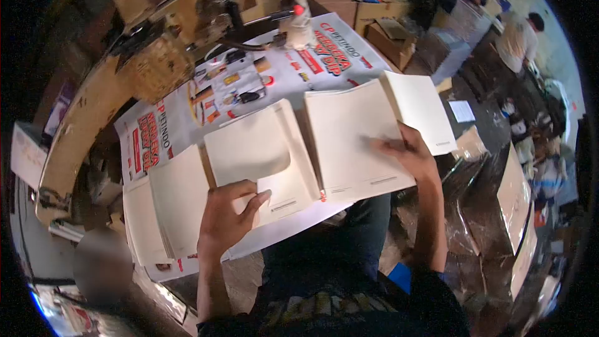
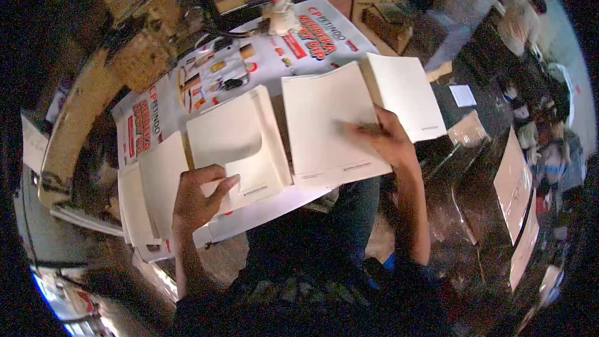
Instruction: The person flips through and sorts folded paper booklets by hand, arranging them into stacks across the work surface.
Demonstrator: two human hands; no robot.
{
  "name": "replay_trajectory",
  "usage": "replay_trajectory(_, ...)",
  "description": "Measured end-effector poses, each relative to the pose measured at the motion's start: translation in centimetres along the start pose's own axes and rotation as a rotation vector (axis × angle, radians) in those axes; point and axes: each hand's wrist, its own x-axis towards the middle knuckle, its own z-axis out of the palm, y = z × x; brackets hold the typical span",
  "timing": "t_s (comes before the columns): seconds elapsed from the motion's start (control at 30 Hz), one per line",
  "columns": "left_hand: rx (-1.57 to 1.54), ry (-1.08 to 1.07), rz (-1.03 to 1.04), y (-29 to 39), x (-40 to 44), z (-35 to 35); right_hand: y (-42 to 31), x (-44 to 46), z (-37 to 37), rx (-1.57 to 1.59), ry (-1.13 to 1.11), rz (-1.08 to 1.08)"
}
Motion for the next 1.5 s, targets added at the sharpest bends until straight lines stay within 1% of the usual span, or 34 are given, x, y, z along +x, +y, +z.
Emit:
replay_trajectory(0.03,-0.006,0.016,-0.019,-1.0,-1.0,-0.7,0.0,0.0,0.3,0.008,-0.186,-0.159)
replay_trajectory(0.1,-0.233,0.265,-0.063,-2.9,-3.4,-1.7,-0.1,0.1,1.7,0.104,-0.203,-0.178)
replay_trajectory(0.13,-0.422,0.307,-0.176,-2.9,-4.5,-2.9,0.0,0.1,2.5,0.210,-0.197,-0.191)
replay_trajectory(0.17,-0.504,0.299,-0.158,-4.2,-5.7,-3.9,0.1,0.3,3.3,0.319,-0.188,-0.200)
replay_trajectory(0.2,-0.236,0.232,-0.113,-4.7,-6.5,-4.9,1.6,1.2,4.8,0.961,-0.432,-0.100)
replay_trajectory(0.23,0.031,0.159,-0.067,-4.9,-7.1,-5.6,1.3,1.0,7.0,0.816,-0.399,-0.221)
replay_trajectory(0.27,0.422,0.131,-0.162,-5.4,-7.9,-5.2,0.7,0.3,9.0,0.676,-0.343,-0.272)
replay_trajectory(0.3,0.422,0.140,-0.175,-6.1,-8.2,-4.8,-0.3,-0.3,10.9,0.536,-0.286,-0.324)
replay_trajectory(0.37,0.438,0.033,-0.310,-7.2,-8.6,-4.6,-1.7,-0.7,13.5,0.271,-0.368,-0.305)
replay_trajectory(0.4,0.437,0.039,-0.315,-7.6,-9.0,-5.1,-3.0,-1.2,14.4,0.261,-0.361,-0.178)
replay_trajectory(0.43,0.377,0.040,-0.284,-8.1,-9.4,-5.8,-3.6,-1.6,15.2,0.255,-0.358,-0.179)
replay_trajectory(0.5,0.246,0.038,-0.195,-9.4,-9.7,-6.6,-4.5,-2.0,16.1,0.226,-0.108,0.133)
replay_trajectory(0.53,0.255,0.252,-0.084,-10.2,-10.6,-5.9,-4.1,-2.1,16.4,0.200,-0.122,0.016)
replay_trajectory(0.57,0.248,0.248,-0.073,-10.8,-10.8,-6.0,-4.2,-2.2,16.0,0.196,-0.109,0.016)
replay_trajectory(0.63,0.090,0.236,-0.372,-9.7,-11.7,-7.2,-4.7,-2.5,15.7,-0.080,-0.380,-0.497)
replay_trajectory(0.67,-0.021,0.313,-0.251,-9.7,-12.0,-7.2,-3.3,-2.3,16.5,0.365,-0.466,-0.352)
replay_trajectory(0.7,-0.017,0.333,-0.285,-10.0,-12.3,-7.0,-3.7,-2.1,16.0,0.191,-0.482,-0.302)
replay_trajectory(0.77,-0.335,0.457,-0.500,-11.0,-13.2,-6.1,1.2,1.1,15.7,1.207,-0.793,0.200)
replay_trajectory(0.83,-0.494,0.649,-0.362,-11.4,-14.0,-5.5,-3.3,-0.8,15.2,0.298,-0.392,-0.133)
replay_trajectory(0.87,-0.660,0.882,-0.159,-12.0,-13.8,-4.3,-3.7,-0.8,15.6,0.298,-0.421,-0.132)
replay_trajectory(0.93,-0.660,0.967,-0.221,-13.8,-15.0,-3.4,-4.9,-0.8,16.0,1.334,-0.596,0.283)
replay_trajectory(0.97,-0.669,1.033,-0.276,-14.4,-15.6,-3.2,-5.7,-1.9,16.4,1.335,-0.597,0.282)
replay_trajectory(1.03,-0.631,0.973,-0.216,-14.9,-15.9,-3.4,-8.7,-6.2,19.3,0.272,-0.376,-0.166)
replay_trajectory(1.1,-1.186,1.354,-0.194,-15.6,-15.4,-3.5,-7.8,-7.3,22.5,0.212,-0.480,-0.132)
replay_trajectory(1.13,-1.174,1.242,-0.331,-14.5,-15.5,-4.8,-5.0,-6.4,25.6,0.234,-0.550,-0.261)
replay_trajectory(1.17,-1.167,1.235,-0.326,-16.1,-15.9,-4.9,-2.5,-5.4,28.6,0.256,-0.614,-0.391)
replay_trajectory(1.23,-0.223,0.931,-0.411,-20.5,-16.0,-4.9,-2.8,-5.8,31.1,0.060,-0.854,-0.333)
replay_trajectory(1.27,0.007,0.856,-0.626,-17.5,-14.6,-5.8,-2.7,-6.4,32.7,0.172,-0.924,-0.362)
replay_trajectory(1.3,0.110,0.724,-0.617,-16.8,-14.9,-6.3,-1.9,-7.4,34.7,0.284,-0.981,-0.391)
replay_trajectory(1.37,0.017,0.601,-0.549,-17.8,-16.4,-7.5,2.5,-8.0,40.7,-0.073,-0.576,-1.020)
replay_trajectory(1.4,-0.400,0.818,-0.693,-14.4,-15.1,-7.5,-0.8,-8.9,38.3,-0.054,-0.825,-0.689)
replay_trajectory(1.43,-0.083,0.649,-0.644,-14.3,-16.2,-9.4,-5.1,-10.5,35.2,0.000,-1.043,-0.340)
replay_trajectory(1.47,0.115,0.945,-0.640,-21.2,-18.1,-8.6,-5.9,-10.7,34.0,0.044,-1.003,-0.369)
replay_trajectory(1.5,0.158,0.958,-0.609,-21.7,-18.4,-9.8,-6.3,-10.8,33.1,0.086,-0.973,-0.404)
